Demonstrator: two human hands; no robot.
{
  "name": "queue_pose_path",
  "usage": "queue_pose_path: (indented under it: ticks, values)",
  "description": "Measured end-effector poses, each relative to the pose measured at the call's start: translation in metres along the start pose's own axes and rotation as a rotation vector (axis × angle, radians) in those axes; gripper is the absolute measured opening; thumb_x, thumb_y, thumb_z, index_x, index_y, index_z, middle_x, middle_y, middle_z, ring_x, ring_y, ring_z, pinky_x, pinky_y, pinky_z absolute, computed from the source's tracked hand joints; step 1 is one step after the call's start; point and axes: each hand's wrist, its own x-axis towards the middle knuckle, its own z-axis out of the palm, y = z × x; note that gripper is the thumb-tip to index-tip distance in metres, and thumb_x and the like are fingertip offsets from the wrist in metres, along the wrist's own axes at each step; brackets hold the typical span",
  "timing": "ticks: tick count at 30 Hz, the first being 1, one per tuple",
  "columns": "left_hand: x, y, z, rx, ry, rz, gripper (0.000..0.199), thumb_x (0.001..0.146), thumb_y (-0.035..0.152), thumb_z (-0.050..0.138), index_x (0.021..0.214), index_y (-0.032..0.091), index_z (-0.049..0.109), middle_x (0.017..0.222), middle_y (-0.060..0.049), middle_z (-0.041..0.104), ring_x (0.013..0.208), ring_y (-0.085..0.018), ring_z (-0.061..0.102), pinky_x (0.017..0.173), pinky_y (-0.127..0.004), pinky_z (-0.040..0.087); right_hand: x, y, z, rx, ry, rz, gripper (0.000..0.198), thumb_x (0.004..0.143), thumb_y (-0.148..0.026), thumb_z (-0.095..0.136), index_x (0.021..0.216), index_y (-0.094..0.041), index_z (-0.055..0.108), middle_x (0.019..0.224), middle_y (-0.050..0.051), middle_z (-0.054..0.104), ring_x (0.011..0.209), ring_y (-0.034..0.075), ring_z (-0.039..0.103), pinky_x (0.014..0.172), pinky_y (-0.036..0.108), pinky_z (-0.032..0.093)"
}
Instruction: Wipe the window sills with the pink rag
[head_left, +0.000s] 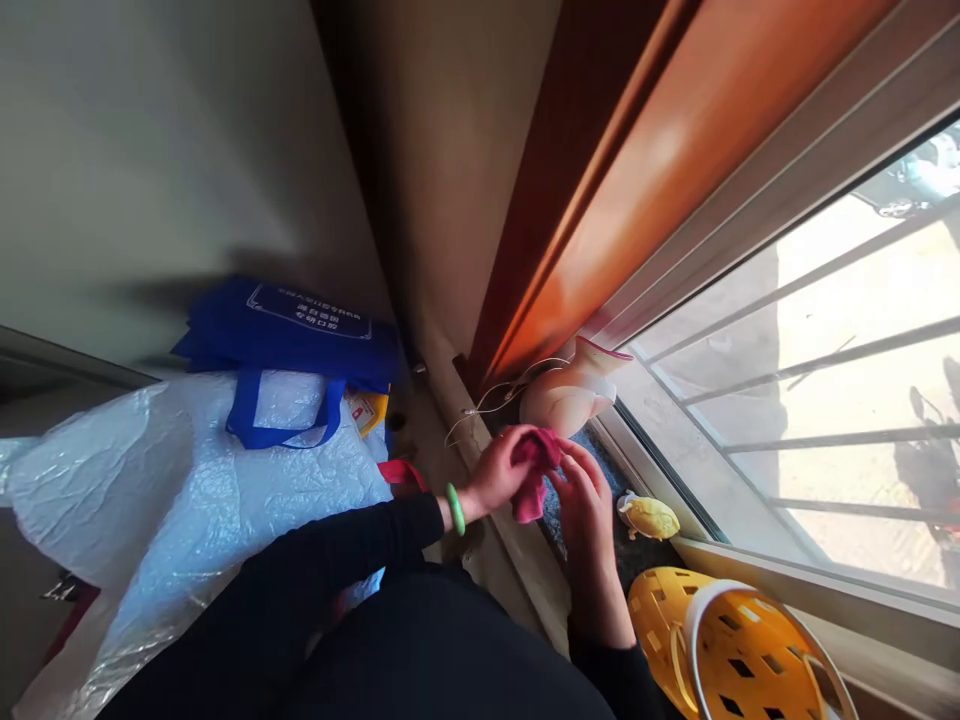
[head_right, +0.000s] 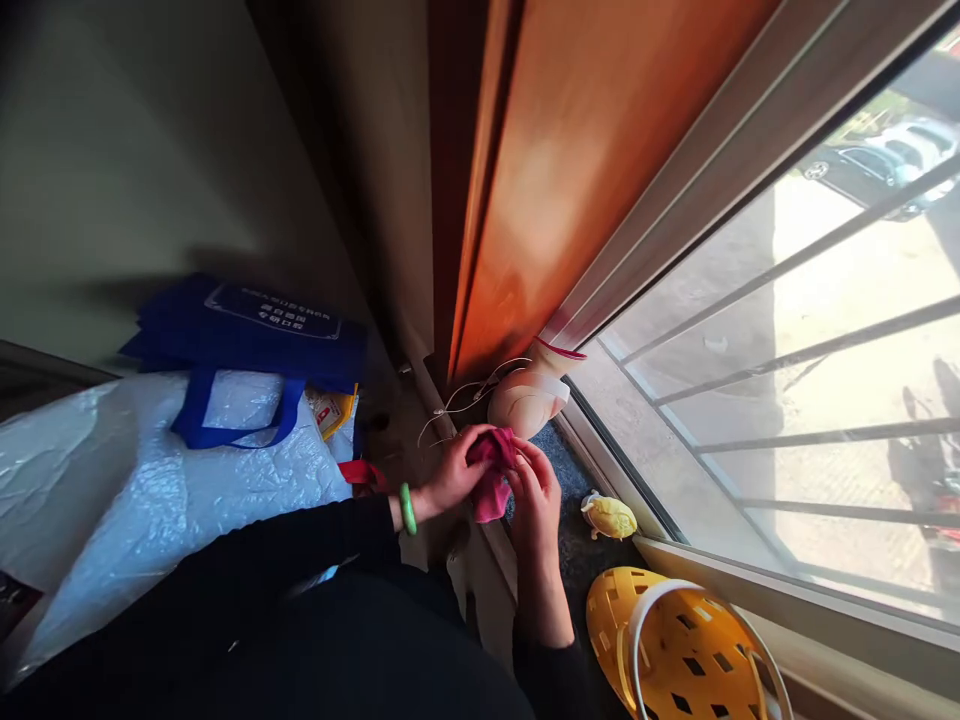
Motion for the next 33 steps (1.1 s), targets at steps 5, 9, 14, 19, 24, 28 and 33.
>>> queue_pose_path:
  ticks: [5, 9, 14, 19, 24, 28, 33]
  values:
    - [0.043, 0.001, 0.007, 0.013, 0.327, 0.157, 0.047, 0.096, 0.029, 0.066, 0.140, 0.025, 0.052, 0.140, -0.012, 0.060, 0.133, -0.027, 0.058, 0.116, -0.049, 0.046, 0.039, -0.027, 0.003, -0.318, 0.345, -0.477, 0.057, 0.083, -0.047, 0.075, 0.130, -0.021, 0.056, 0.141, 0.013, 0.056, 0.131, 0.028, 0.056, 0.105, 0.048, 0.051]
    - [0.046, -0.004, 0.021, 0.142, 0.131, 0.367, 0.026, 0.099, 0.026, 0.057, 0.124, 0.026, 0.065, 0.140, -0.011, 0.056, 0.135, -0.027, 0.055, 0.118, -0.050, 0.045, 0.070, -0.016, 0.018, -0.369, 0.304, -0.514, 0.070, 0.082, -0.053, 0.073, 0.136, -0.021, 0.044, 0.141, 0.015, 0.052, 0.132, 0.029, 0.054, 0.112, 0.055, 0.045]
    - [0.043, -0.033, 0.010, 0.204, 0.114, 0.135, 0.022, 0.096, 0.011, 0.052, 0.109, 0.020, 0.067, 0.127, -0.011, 0.061, 0.121, -0.024, 0.062, 0.106, -0.044, 0.054, 0.077, -0.002, 0.020, -0.511, 0.301, -0.563, 0.078, 0.078, -0.057, 0.076, 0.138, -0.025, 0.037, 0.147, 0.014, 0.043, 0.134, 0.031, 0.050, 0.110, 0.056, 0.047]
    - [0.048, -0.028, 0.007, 0.195, 0.083, 0.047, 0.023, 0.087, 0.004, 0.058, 0.103, 0.017, 0.069, 0.117, -0.011, 0.065, 0.113, -0.023, 0.064, 0.102, -0.039, 0.055, 0.086, 0.008, 0.016, -0.702, 0.372, -0.608, 0.107, 0.071, -0.064, 0.079, 0.150, -0.022, 0.021, 0.151, 0.021, 0.030, 0.138, 0.038, 0.042, 0.109, 0.063, 0.045]
    - [0.033, -0.018, 0.017, 0.139, -0.066, 0.124, 0.027, 0.088, 0.009, 0.064, 0.111, 0.021, 0.071, 0.130, -0.009, 0.062, 0.116, -0.020, 0.064, 0.106, -0.036, 0.052, 0.091, 0.009, -0.004, -0.740, 0.330, -0.612, 0.112, 0.069, -0.061, 0.080, 0.151, -0.020, 0.017, 0.148, 0.022, 0.033, 0.135, 0.037, 0.046, 0.111, 0.065, 0.043]
    - [0.041, -0.024, 0.006, 0.146, -0.124, -0.001, 0.019, 0.087, 0.008, 0.062, 0.098, 0.018, 0.074, 0.113, -0.008, 0.067, 0.105, -0.020, 0.066, 0.099, -0.037, 0.055, 0.087, 0.003, -0.018, -0.711, 0.263, -0.536, 0.110, 0.067, -0.064, 0.080, 0.149, -0.023, 0.020, 0.152, 0.021, 0.032, 0.139, 0.037, 0.044, 0.107, 0.062, 0.049]
    - [0.081, -0.017, 0.012, 0.034, 0.195, 0.003, 0.026, 0.092, 0.012, 0.061, 0.114, 0.019, 0.072, 0.114, -0.008, 0.069, 0.111, -0.023, 0.066, 0.104, -0.043, 0.054, 0.085, 0.008, -0.010, -0.584, 0.220, -0.400, 0.105, 0.063, -0.058, 0.083, 0.143, -0.017, 0.027, 0.141, 0.021, 0.045, 0.127, 0.033, 0.055, 0.105, 0.058, 0.051]
